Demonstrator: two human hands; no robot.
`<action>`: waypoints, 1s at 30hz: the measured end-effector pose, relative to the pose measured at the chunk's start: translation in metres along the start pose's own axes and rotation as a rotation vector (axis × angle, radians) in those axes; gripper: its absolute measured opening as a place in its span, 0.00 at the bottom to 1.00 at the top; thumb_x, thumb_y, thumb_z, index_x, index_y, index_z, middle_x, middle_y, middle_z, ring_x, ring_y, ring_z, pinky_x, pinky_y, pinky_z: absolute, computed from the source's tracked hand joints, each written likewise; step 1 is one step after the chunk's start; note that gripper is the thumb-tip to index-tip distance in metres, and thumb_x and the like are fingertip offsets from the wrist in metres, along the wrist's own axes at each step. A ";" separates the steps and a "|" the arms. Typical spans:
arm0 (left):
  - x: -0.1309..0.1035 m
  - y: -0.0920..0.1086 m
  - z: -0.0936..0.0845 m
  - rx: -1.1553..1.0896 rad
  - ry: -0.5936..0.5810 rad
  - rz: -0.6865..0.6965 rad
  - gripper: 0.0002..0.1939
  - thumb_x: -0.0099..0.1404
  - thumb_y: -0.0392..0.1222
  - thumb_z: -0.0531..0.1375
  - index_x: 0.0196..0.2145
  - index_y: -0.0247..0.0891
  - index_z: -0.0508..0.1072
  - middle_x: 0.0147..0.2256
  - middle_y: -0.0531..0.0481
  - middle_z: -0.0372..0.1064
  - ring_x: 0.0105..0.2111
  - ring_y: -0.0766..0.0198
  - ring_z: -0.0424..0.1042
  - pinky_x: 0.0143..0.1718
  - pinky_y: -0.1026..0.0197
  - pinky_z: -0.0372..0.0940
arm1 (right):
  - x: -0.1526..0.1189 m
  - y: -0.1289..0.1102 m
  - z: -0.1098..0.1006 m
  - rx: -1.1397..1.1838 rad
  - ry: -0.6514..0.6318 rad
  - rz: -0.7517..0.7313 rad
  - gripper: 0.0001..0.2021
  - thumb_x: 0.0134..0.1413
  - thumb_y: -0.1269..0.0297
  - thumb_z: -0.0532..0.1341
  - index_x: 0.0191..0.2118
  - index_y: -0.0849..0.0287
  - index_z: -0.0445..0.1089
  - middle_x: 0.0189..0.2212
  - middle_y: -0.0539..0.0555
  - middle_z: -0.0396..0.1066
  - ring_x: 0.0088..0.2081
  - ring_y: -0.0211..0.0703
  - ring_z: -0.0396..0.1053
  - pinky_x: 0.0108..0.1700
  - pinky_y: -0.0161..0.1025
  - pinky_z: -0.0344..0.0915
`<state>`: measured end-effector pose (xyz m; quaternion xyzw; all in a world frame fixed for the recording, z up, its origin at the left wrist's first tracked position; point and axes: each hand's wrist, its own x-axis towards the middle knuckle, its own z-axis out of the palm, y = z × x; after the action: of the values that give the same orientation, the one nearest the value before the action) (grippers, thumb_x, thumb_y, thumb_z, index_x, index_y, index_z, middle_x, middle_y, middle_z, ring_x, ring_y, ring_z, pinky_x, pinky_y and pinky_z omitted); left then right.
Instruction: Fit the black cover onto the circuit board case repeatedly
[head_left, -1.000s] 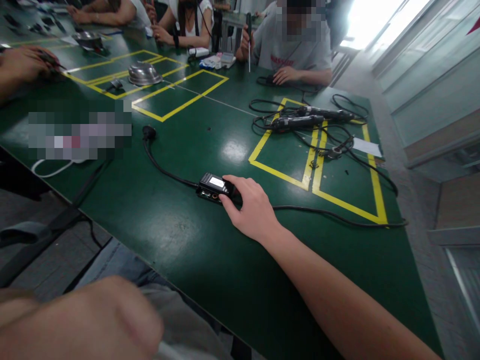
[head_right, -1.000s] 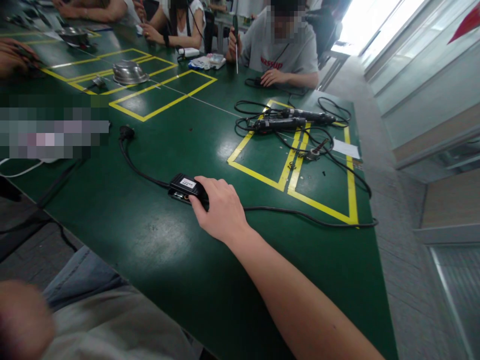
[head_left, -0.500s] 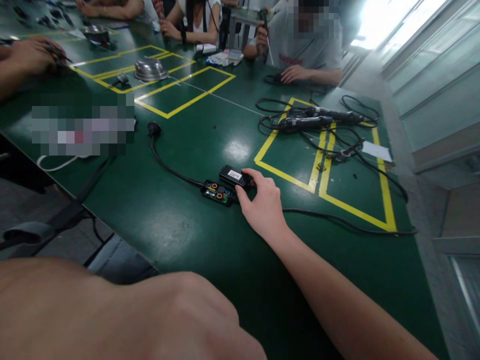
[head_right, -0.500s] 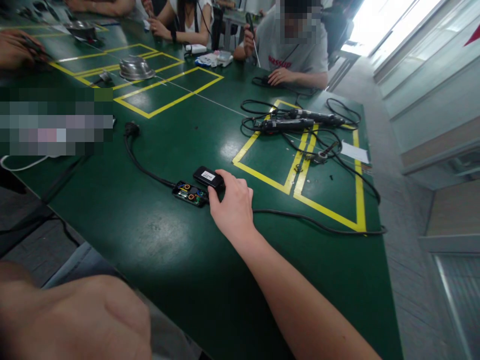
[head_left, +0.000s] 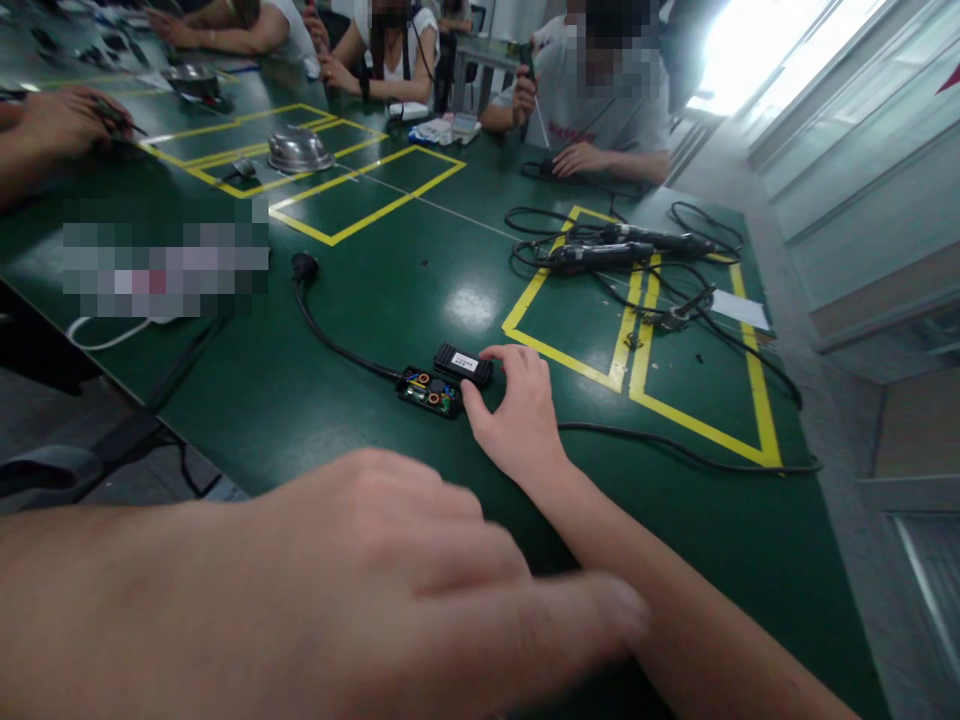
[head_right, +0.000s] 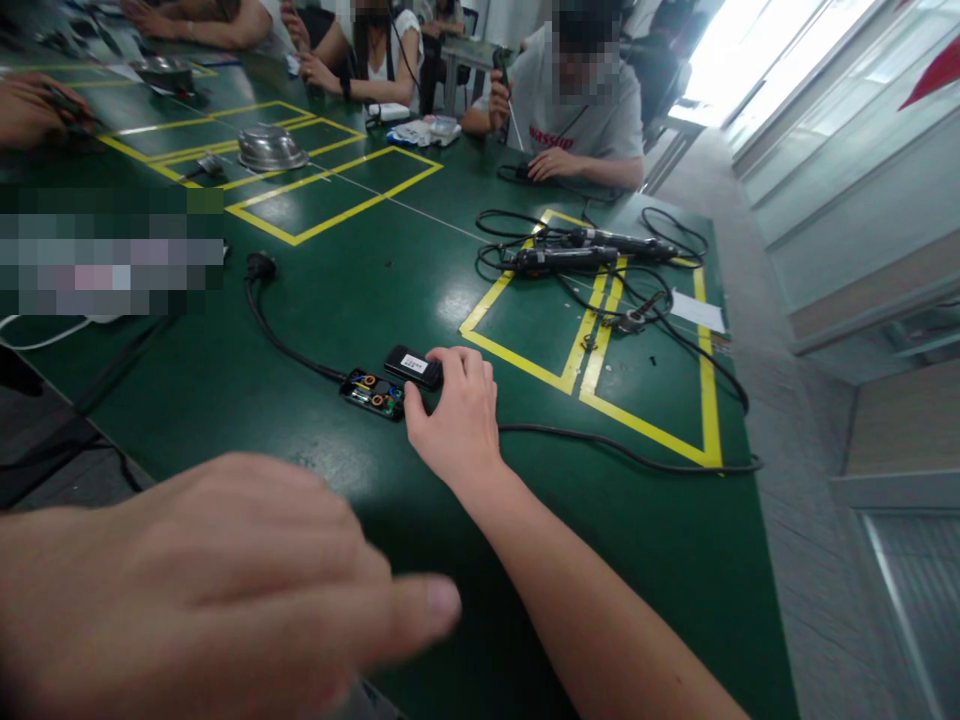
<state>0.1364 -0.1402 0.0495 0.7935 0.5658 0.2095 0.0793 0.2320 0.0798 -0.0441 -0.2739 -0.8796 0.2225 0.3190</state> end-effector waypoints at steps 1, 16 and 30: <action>0.017 -0.014 -0.006 -0.009 -0.004 0.022 0.16 0.74 0.45 0.59 0.57 0.52 0.79 0.42 0.46 0.80 0.42 0.53 0.79 0.41 0.53 0.76 | 0.000 -0.002 -0.002 -0.007 -0.001 -0.022 0.09 0.63 0.61 0.61 0.48 0.54 0.72 0.47 0.62 0.74 0.49 0.58 0.70 0.49 0.53 0.69; 0.018 -0.157 0.012 0.102 -0.018 -0.229 0.11 0.78 0.39 0.50 0.50 0.39 0.71 0.40 0.45 0.73 0.37 0.56 0.72 0.40 0.55 0.67 | -0.011 -0.013 -0.008 -0.164 -0.232 -0.137 0.07 0.68 0.58 0.61 0.45 0.54 0.73 0.37 0.57 0.78 0.36 0.50 0.75 0.36 0.43 0.68; 0.007 -0.157 0.021 0.022 0.091 -0.139 0.10 0.80 0.38 0.52 0.52 0.41 0.71 0.43 0.46 0.74 0.37 0.61 0.74 0.37 0.61 0.68 | -0.020 -0.016 -0.022 -0.026 -0.132 -0.165 0.08 0.70 0.62 0.61 0.46 0.57 0.76 0.37 0.57 0.76 0.32 0.44 0.75 0.32 0.40 0.72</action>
<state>0.0113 -0.0772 -0.0249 0.7428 0.6248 0.2332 0.0589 0.2548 0.0600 -0.0282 -0.1893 -0.9210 0.2017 0.2743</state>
